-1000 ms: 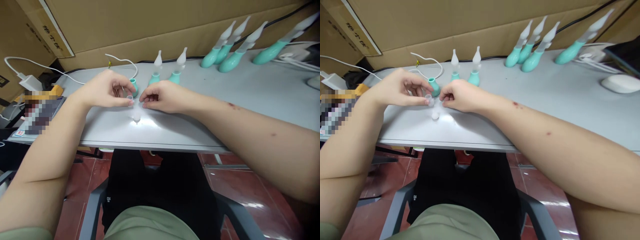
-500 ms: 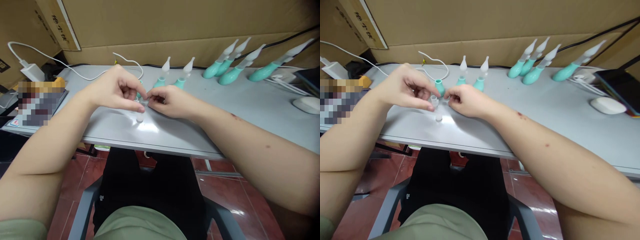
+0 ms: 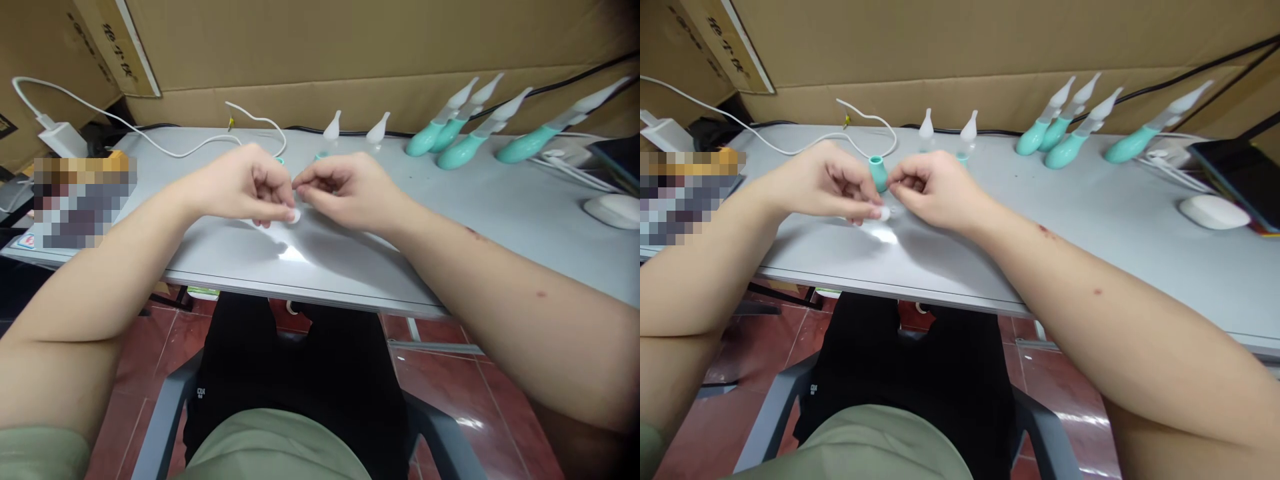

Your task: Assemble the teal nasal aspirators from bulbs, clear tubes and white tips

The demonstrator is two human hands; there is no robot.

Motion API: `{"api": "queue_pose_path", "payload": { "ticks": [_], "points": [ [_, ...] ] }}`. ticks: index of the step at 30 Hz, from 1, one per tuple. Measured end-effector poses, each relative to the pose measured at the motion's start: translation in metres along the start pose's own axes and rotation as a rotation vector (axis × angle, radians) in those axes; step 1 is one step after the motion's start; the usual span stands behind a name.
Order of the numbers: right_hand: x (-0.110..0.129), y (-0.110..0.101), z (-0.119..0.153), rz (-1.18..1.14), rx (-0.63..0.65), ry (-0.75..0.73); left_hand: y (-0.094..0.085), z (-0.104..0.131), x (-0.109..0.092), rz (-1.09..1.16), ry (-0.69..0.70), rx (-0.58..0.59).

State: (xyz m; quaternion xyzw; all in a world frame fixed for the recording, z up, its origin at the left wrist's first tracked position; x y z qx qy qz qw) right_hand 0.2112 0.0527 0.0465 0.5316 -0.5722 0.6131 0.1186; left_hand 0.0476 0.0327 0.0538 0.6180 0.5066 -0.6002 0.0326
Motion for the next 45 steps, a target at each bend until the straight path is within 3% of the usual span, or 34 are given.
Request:
{"api": "queue_pose_path", "payload": {
  "ticks": [4, 8, 14, 19, 30, 35, 40, 45],
  "points": [
    [0.012, -0.007, 0.005, -0.308, -0.064, 0.024, -0.024, 0.002, -0.004, 0.044, 0.039, -0.310],
    [0.013, -0.001, 0.006, -0.440, -0.072, -0.010, -0.031, 0.002, -0.001, 0.039, 0.041, -0.429],
    [0.003, -0.006, 0.006, -0.455, -0.214, -0.037, -0.029, -0.002, 0.008, 0.059, 0.000, -0.405],
    [0.004, -0.006, 0.004, -0.407, -0.203, -0.047, -0.025, -0.004, 0.018, 0.115, -0.055, -0.339],
    [0.013, -0.011, 0.015, -0.419, -0.265, -0.078, -0.030, -0.006, 0.015, 0.090, -0.015, -0.382],
    [0.011, -0.007, 0.010, -0.374, -0.242, -0.151, -0.026, -0.007, 0.018, 0.110, -0.037, -0.340],
    [0.008, -0.011, 0.005, -0.290, -0.330, -0.307, -0.028, -0.003, 0.015, 0.101, -0.021, -0.442],
    [0.005, -0.012, 0.003, -0.218, -0.343, -0.305, -0.031, -0.003, 0.016, 0.087, 0.026, -0.472]
  ]
}}
Point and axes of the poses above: each hand's wrist, its own z-axis away from the middle knuckle, its own y-axis out of the palm, x = y × z, the point moved 9 cm from there along -z, towards the middle knuckle, and after that the axes turned 6 degrees about y, right-handed, at the moved point
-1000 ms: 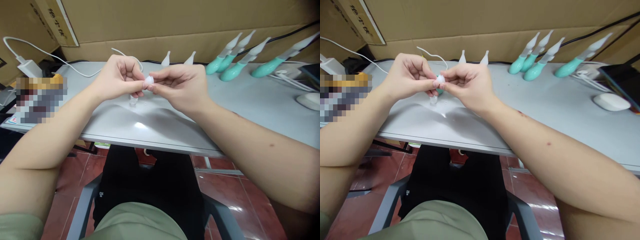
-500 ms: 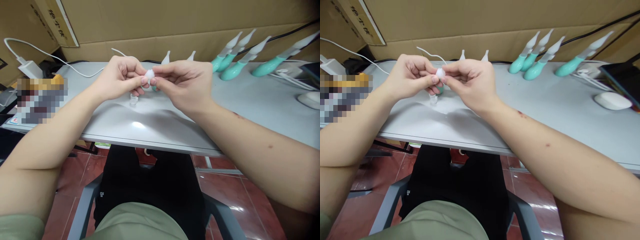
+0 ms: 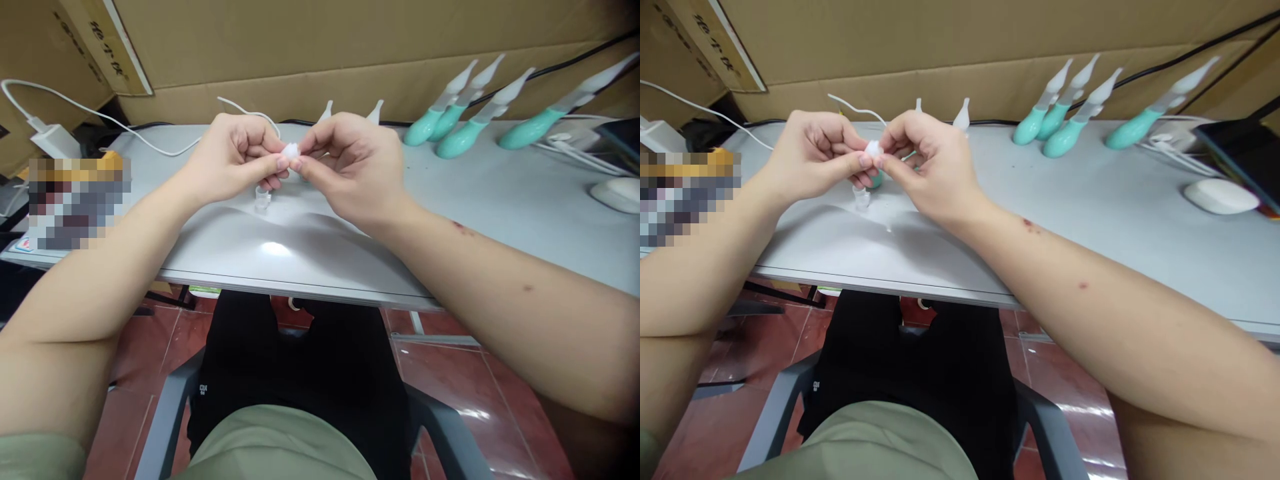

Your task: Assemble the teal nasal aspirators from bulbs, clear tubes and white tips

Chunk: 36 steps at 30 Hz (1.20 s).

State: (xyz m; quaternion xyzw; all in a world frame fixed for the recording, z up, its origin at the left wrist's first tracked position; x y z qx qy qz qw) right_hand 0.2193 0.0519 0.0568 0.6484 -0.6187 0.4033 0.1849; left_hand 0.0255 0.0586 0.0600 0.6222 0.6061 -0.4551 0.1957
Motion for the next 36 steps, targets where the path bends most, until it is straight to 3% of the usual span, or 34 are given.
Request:
{"api": "queue_pose_path", "payload": {
  "ticks": [14, 22, 32, 36],
  "points": [
    [-0.003, -0.003, -0.001, -0.011, -0.130, 0.081, 0.003, 0.000, -0.008, -0.024, 0.015, -0.068],
    [-0.008, -0.002, -0.004, -0.091, -0.099, 0.060, 0.004, 0.000, -0.006, -0.018, -0.009, -0.068],
    [0.007, -0.014, -0.003, -0.100, -0.055, 0.198, -0.003, -0.003, -0.010, -0.075, -0.007, -0.071],
    [-0.011, -0.007, -0.002, -0.092, 0.097, 0.349, -0.014, -0.001, -0.021, -0.116, -0.006, 0.003]
  ]
}}
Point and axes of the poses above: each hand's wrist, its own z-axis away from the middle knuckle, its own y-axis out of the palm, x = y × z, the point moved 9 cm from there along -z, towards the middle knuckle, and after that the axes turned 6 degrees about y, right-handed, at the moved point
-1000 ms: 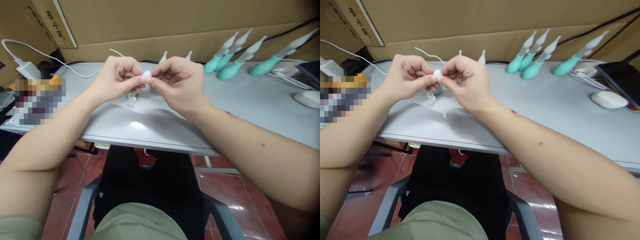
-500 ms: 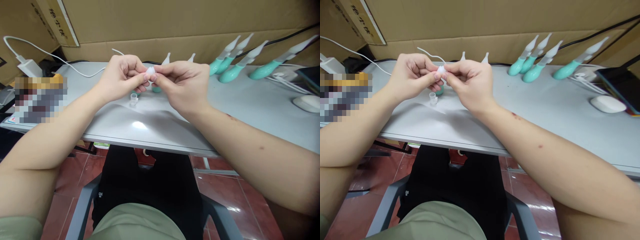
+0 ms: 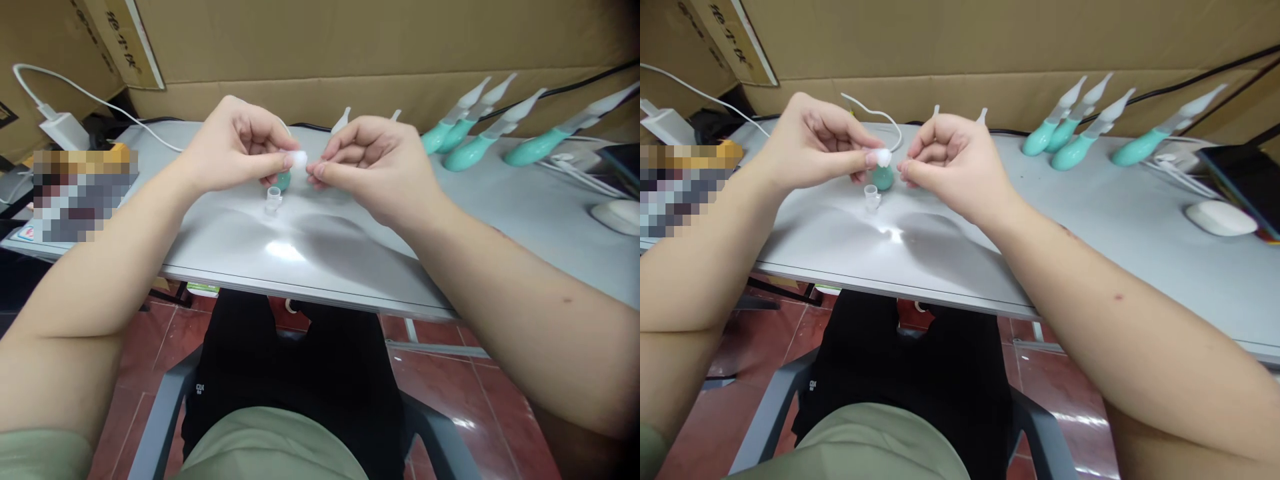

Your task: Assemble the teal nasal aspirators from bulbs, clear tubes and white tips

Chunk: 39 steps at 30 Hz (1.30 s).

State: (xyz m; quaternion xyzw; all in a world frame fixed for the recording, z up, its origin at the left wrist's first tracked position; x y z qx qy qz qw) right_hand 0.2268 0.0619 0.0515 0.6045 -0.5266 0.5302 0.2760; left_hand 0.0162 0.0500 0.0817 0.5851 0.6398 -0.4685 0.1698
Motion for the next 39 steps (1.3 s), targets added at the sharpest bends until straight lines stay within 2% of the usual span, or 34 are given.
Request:
{"api": "queue_pose_path", "payload": {
  "ticks": [3, 8, 11, 15, 18, 21, 27, 34, 39],
  "points": [
    [-0.018, 0.010, -0.002, 0.026, 0.152, 0.108, -0.006, 0.005, -0.011, -0.021, 0.021, 0.080],
    [-0.015, 0.023, 0.004, 0.180, 0.331, 0.062, 0.008, 0.012, -0.012, -0.044, -0.002, 0.302],
    [-0.017, 0.028, 0.007, 0.248, 0.398, 0.094, 0.017, 0.014, -0.006, -0.077, -0.005, 0.417],
    [-0.026, 0.031, 0.009, 0.185, 0.435, 0.176, 0.022, 0.015, -0.003, -0.197, 0.005, 0.506],
    [-0.026, 0.032, 0.011, 0.194, 0.453, 0.173, 0.028, 0.017, -0.004, -0.269, -0.008, 0.568],
    [-0.022, 0.035, 0.014, 0.271, 0.496, 0.132, 0.033, 0.018, -0.003, -0.296, -0.009, 0.600],
    [-0.024, 0.039, 0.014, 0.357, 0.484, 0.118, 0.038, 0.018, 0.010, -0.288, 0.021, 0.635],
    [-0.024, 0.041, 0.012, 0.375, 0.495, 0.094, 0.035, 0.016, 0.002, -0.315, 0.005, 0.613],
    [-0.022, 0.040, 0.014, 0.373, 0.493, 0.108, 0.034, 0.017, 0.004, -0.264, -0.001, 0.631]
  ]
}}
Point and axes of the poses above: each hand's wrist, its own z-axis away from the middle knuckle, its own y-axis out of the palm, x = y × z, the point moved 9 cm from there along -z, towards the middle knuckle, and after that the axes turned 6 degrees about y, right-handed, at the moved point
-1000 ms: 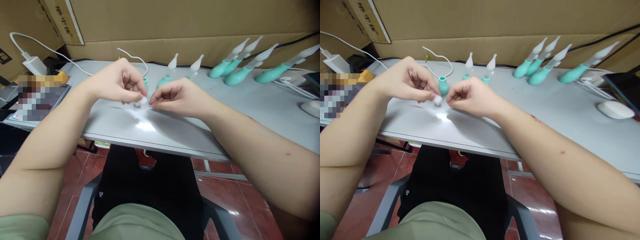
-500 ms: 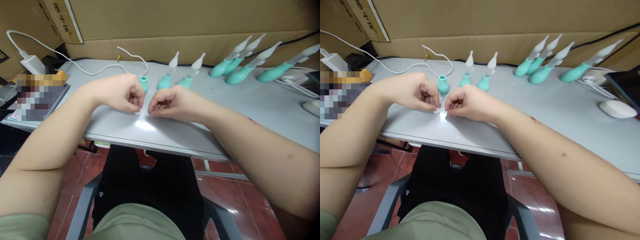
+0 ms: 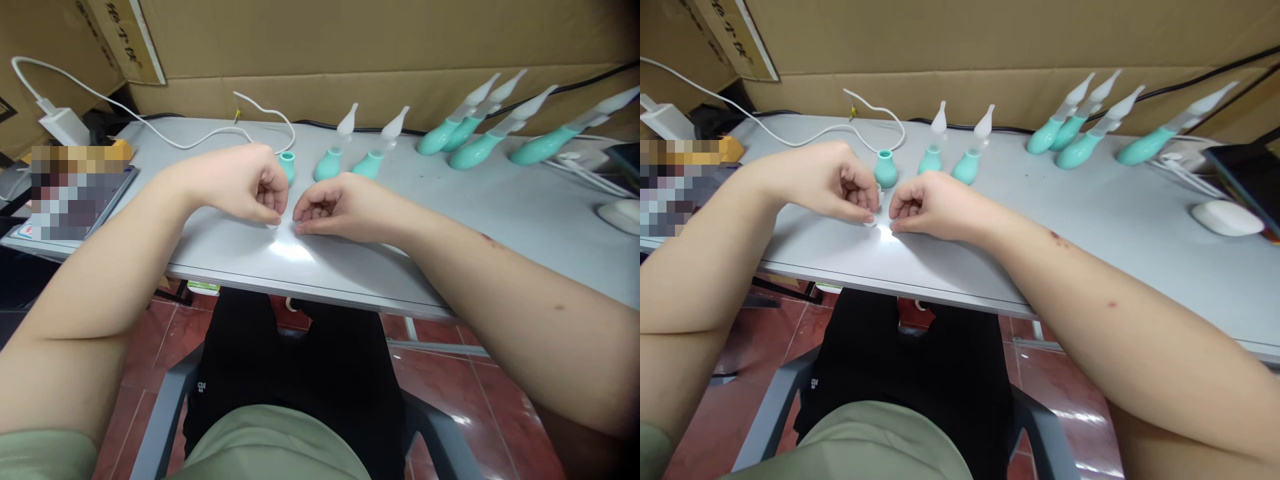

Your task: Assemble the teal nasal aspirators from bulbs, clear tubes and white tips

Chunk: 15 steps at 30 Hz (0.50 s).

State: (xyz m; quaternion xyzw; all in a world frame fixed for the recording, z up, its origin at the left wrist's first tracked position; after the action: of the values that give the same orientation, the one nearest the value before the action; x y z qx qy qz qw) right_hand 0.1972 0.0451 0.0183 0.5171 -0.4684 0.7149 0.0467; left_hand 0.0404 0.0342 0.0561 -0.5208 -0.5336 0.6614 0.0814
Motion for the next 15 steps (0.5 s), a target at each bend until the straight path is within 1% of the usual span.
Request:
{"api": "queue_pose_path", "payload": {
  "ticks": [3, 5, 6, 9, 10, 11, 12, 13, 15],
  "points": [
    [0.002, -0.005, 0.002, -0.002, -0.056, -0.010, -0.003, 0.001, 0.000, 0.034, 0.023, -0.046],
    [0.005, -0.016, 0.003, -0.017, -0.163, -0.074, -0.007, 0.002, -0.001, 0.047, 0.027, -0.092],
    [0.007, -0.026, 0.004, -0.025, -0.257, -0.128, -0.009, 0.002, -0.002, 0.051, 0.034, -0.126],
    [0.012, -0.067, 0.020, -0.050, -0.654, -0.315, -0.017, 0.004, -0.009, 0.056, 0.069, -0.247],
    [0.012, -0.078, 0.025, -0.053, -0.762, -0.349, -0.020, 0.004, -0.011, 0.057, 0.080, -0.286],
    [0.009, -0.086, 0.028, -0.054, -0.831, -0.357, -0.022, 0.005, -0.012, 0.057, 0.086, -0.320],
    [0.005, -0.092, 0.027, -0.058, -0.862, -0.338, -0.024, 0.005, -0.013, 0.056, 0.088, -0.348],
    [0.001, -0.094, 0.024, -0.062, -0.859, -0.301, -0.025, 0.006, -0.013, 0.055, 0.093, -0.379],
    [-0.008, -0.093, 0.012, -0.078, -0.802, -0.200, -0.028, 0.006, -0.013, 0.043, 0.107, -0.435]
  ]
}}
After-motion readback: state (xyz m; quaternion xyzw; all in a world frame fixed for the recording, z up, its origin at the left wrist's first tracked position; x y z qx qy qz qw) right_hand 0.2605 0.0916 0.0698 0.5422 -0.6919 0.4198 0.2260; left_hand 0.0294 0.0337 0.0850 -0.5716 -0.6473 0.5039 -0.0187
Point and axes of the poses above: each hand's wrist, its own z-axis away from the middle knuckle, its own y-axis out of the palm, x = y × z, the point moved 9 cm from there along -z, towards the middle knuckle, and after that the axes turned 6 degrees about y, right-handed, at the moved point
